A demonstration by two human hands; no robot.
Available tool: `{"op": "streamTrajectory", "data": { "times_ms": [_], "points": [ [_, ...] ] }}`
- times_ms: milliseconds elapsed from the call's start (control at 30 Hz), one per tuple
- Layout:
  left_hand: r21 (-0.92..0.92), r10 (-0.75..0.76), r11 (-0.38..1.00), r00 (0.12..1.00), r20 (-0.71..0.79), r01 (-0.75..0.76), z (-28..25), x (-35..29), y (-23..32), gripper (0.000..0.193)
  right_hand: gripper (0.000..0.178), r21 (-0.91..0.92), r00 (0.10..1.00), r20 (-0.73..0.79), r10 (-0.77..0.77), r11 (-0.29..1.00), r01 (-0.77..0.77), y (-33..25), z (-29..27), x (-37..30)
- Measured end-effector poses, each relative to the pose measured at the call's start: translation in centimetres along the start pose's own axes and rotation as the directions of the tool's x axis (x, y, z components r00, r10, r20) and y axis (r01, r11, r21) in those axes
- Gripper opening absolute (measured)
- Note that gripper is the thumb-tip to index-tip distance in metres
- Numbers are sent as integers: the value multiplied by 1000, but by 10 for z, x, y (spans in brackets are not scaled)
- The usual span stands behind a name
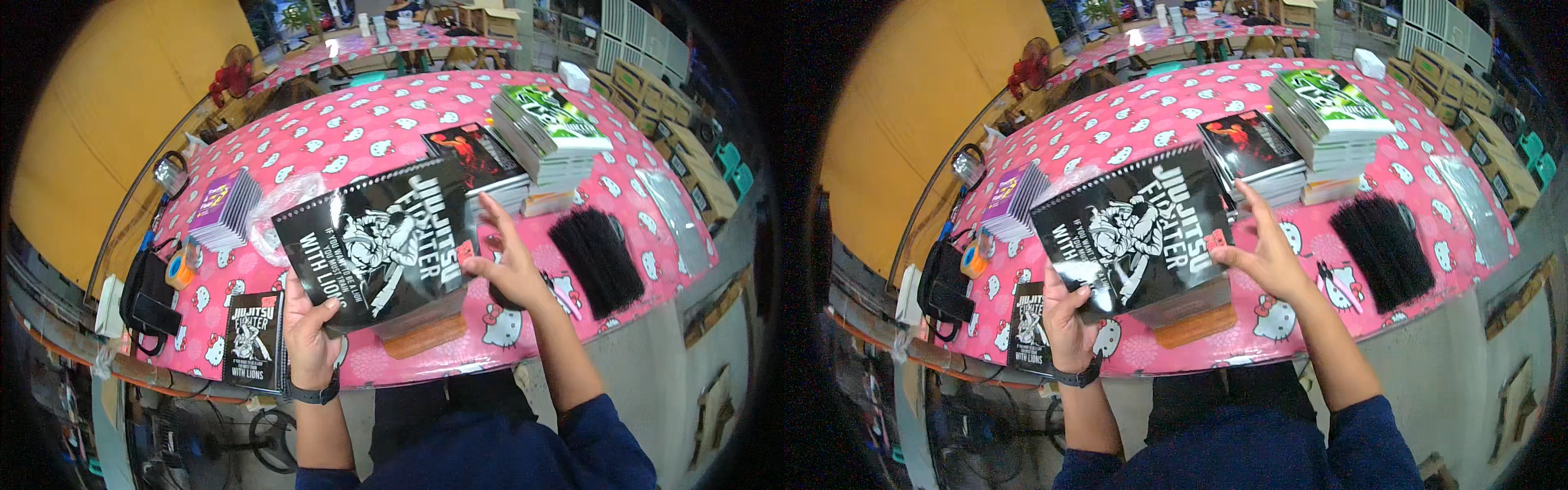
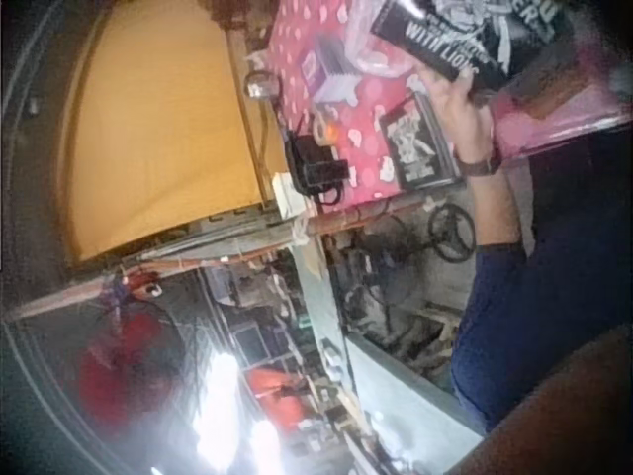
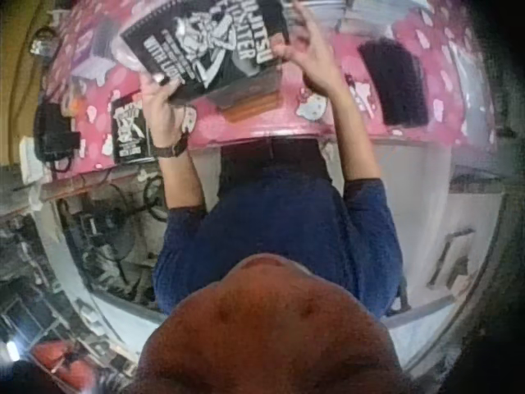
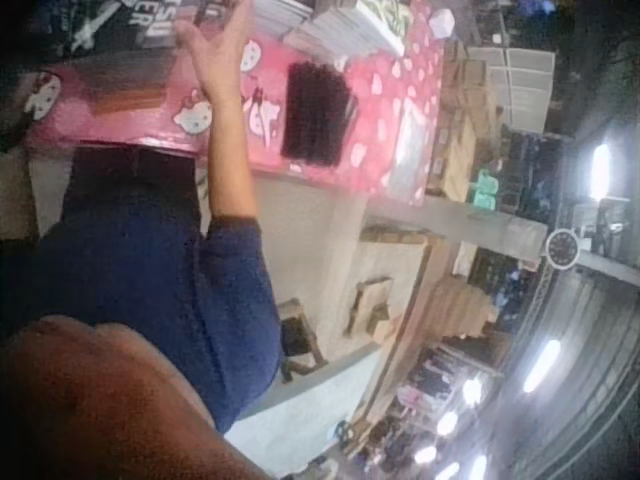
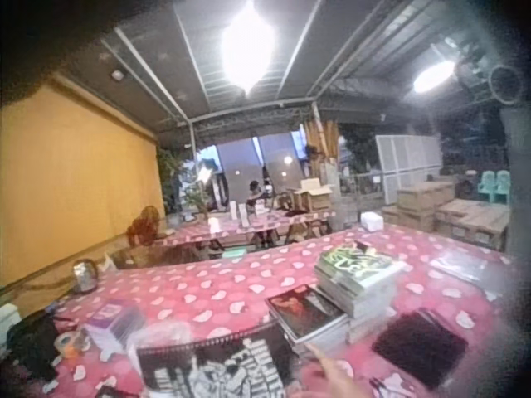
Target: The person binds books by inserting plastic coils into pre-punched holes in paper stacks and cover boards, and uses a crimping tool to secure the ends of the coils.
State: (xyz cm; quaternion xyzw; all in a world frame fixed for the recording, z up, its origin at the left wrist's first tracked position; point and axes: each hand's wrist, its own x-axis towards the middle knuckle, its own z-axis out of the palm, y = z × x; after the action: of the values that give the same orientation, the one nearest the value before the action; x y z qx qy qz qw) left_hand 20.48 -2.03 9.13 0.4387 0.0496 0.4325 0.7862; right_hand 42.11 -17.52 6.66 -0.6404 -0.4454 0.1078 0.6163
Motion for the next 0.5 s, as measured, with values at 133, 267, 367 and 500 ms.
{"op": "streamTrajectory", "data": {
  "times_ms": [133, 267, 367, 500],
  "points": [
    [197, 1, 980, 983, 182, -37, -10, -6, -15, 61, 50, 489, 974, 176, 145, 846, -214, 36, -6, -8],
    [419, -89, 908, 977, 196, -1, -14, -8, -22, 49, 18, 500, 992, 55, 111, 857, -123, 50, 0, -15],
    [675, -135, 737, 983, 126, 15, -29, -13, -13, 38, 20, 428, 983, 127, 133, 887, -175, 64, -4, -21],
    [818, -76, 572, 997, -11, 53, -70, -28, -16, 30, 26, 219, 932, 274, 238, 928, -302, 65, -1, -28]
  ]
}}
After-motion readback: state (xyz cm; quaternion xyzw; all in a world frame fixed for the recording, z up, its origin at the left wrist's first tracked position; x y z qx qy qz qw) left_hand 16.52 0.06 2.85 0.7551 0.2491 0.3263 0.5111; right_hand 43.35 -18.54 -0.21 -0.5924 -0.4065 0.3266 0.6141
